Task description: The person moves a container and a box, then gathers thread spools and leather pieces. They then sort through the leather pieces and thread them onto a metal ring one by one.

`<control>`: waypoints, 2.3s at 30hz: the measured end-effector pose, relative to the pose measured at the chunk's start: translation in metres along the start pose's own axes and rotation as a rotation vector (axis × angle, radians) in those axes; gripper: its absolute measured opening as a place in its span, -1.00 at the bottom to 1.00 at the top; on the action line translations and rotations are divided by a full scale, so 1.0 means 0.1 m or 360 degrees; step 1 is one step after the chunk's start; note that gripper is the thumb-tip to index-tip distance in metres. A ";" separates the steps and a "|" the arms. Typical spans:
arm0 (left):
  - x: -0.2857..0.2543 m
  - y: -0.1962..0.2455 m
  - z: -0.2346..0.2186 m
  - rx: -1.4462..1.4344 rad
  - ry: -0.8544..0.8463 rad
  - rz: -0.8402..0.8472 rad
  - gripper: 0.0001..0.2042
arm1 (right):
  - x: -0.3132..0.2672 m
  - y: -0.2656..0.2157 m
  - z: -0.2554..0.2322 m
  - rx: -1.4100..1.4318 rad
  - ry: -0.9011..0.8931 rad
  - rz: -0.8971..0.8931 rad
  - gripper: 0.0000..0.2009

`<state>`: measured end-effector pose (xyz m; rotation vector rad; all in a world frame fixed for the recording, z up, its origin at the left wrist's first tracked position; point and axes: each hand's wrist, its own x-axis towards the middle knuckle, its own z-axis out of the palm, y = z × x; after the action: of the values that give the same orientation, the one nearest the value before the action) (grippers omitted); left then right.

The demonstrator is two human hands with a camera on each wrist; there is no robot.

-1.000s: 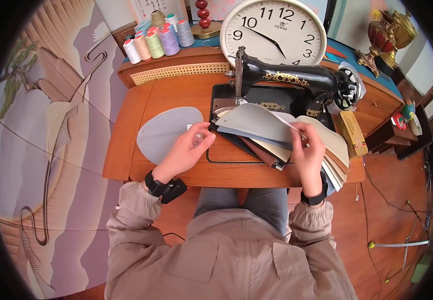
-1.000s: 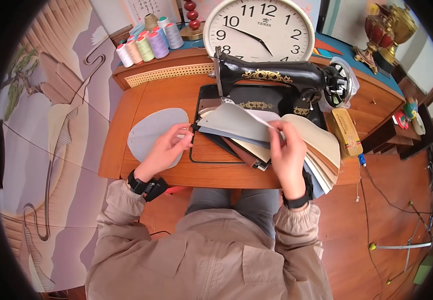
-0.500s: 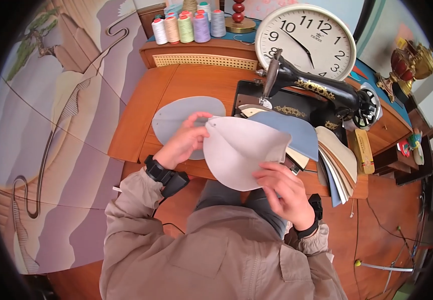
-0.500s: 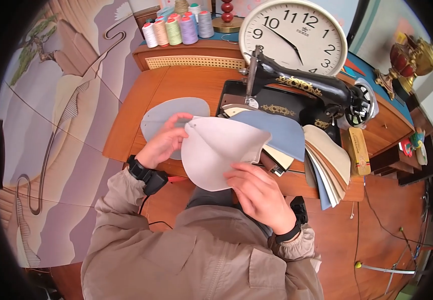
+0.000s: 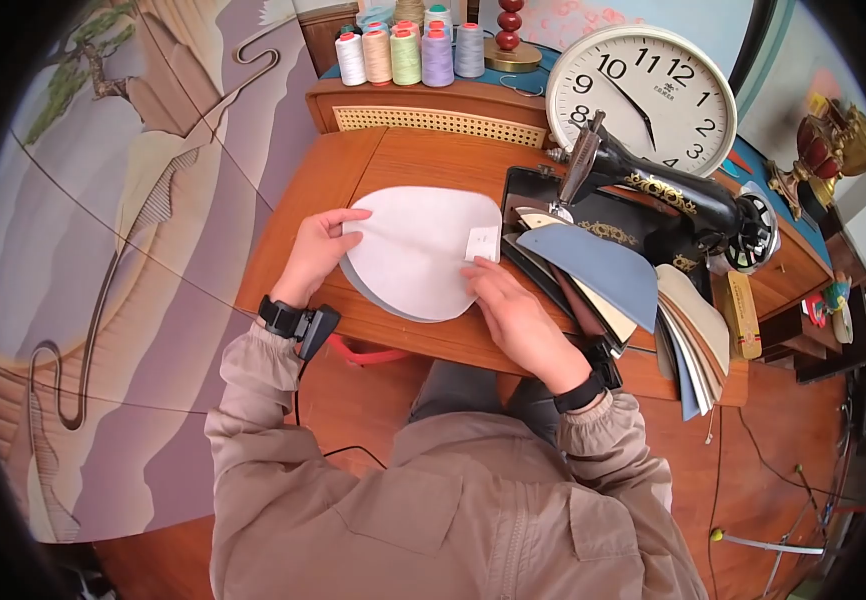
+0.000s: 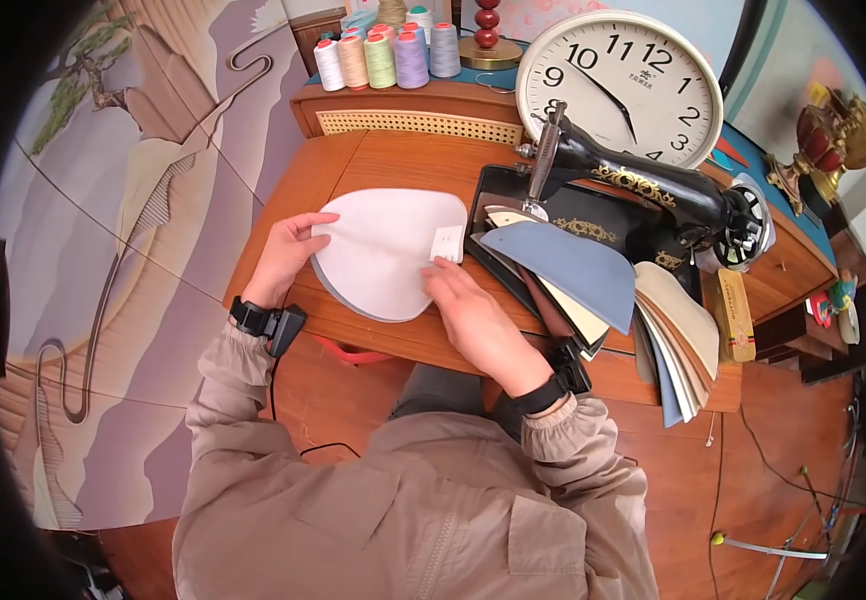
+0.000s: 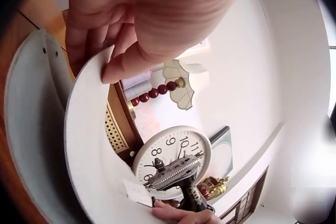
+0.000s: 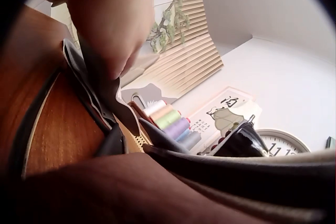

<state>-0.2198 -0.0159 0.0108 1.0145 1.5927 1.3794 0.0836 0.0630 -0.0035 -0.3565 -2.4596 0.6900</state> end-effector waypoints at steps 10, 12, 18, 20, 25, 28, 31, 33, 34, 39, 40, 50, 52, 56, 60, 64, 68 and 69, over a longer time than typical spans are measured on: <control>0.24 -0.50 -0.31 0.0378 -0.0024 -0.0037 -0.56 | -0.04 0.10 0.21 -0.0122 -0.0029 0.0045 -0.77; 0.27 -0.54 -0.31 0.0962 0.0122 0.0257 -0.52 | -0.04 0.10 0.22 -0.0104 0.0003 0.0045 -0.77; 0.06 -0.20 0.25 0.1536 -0.0287 0.0758 -0.37 | -0.11 0.07 0.21 -0.0143 0.0050 0.0020 -0.76; -0.04 -0.15 0.46 0.1450 -0.0550 0.0662 -0.36 | -0.11 -0.04 0.08 -0.0105 0.0026 0.0058 -0.69; -0.11 -0.12 0.56 0.1848 -0.0650 0.0429 -0.34 | -0.33 -0.05 -0.47 -0.0630 0.0417 0.0313 -0.71; -0.11 -0.09 0.58 0.1890 -0.0646 0.0405 -0.33 | -0.55 0.14 -0.71 -0.0836 0.0544 0.0670 -0.74; -0.11 -0.02 0.61 0.1856 -0.0636 0.0375 -0.36 | -0.73 0.35 -0.77 -0.0825 0.0673 0.0636 -0.85; -0.15 0.05 0.67 0.1925 -0.0576 0.0459 -0.39 | -0.73 0.38 -0.78 -0.0835 0.0660 0.0615 -0.88; -0.16 0.08 0.72 0.1989 -0.0518 0.0540 -0.41 | -0.72 0.37 -0.79 -0.0847 0.0642 0.0598 -0.90; -0.30 0.14 1.23 0.1213 -0.0335 0.1025 -0.50 | -0.71 0.13 -0.83 -0.0625 0.0756 0.0547 -0.95; -0.38 0.17 1.34 0.0775 -0.0400 0.0683 -0.51 | -0.75 0.08 -0.84 -0.0522 0.0804 0.0430 -0.96; -0.41 -0.13 1.73 0.0087 -0.0609 0.0449 -0.49 | -0.99 0.31 -0.97 -0.0684 0.0759 0.0688 -0.80; -0.45 -0.08 1.74 0.0162 -0.0560 0.0473 -0.46 | -1.04 0.43 -0.98 -0.0737 0.0762 0.0736 -0.76; -0.45 -0.09 1.72 0.0018 -0.0541 0.0245 -0.43 | -1.03 0.45 -1.01 -0.0426 0.0632 0.1030 -0.66; -0.45 -0.06 1.70 0.0005 -0.0627 0.0191 -0.41 | -1.07 0.63 -0.93 -0.0373 0.0816 0.0887 -0.66; -0.44 -0.15 1.73 0.0100 -0.0591 0.0258 -0.41 | -1.01 0.61 -1.04 -0.0195 0.0631 0.1096 -0.69; -0.48 -0.18 1.73 0.0093 -0.0534 0.0341 -0.44 | -0.98 0.55 -0.97 -0.0444 0.0790 0.1047 -0.80; -0.50 -0.17 1.72 0.0080 -0.0543 0.0314 -0.44 | -0.97 0.52 -0.95 -0.0439 0.0777 0.1035 -0.80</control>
<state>-0.0434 0.0002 -0.0218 1.3863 1.3064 1.2178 0.2221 0.1069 -0.0065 -1.3015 -1.9494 0.4289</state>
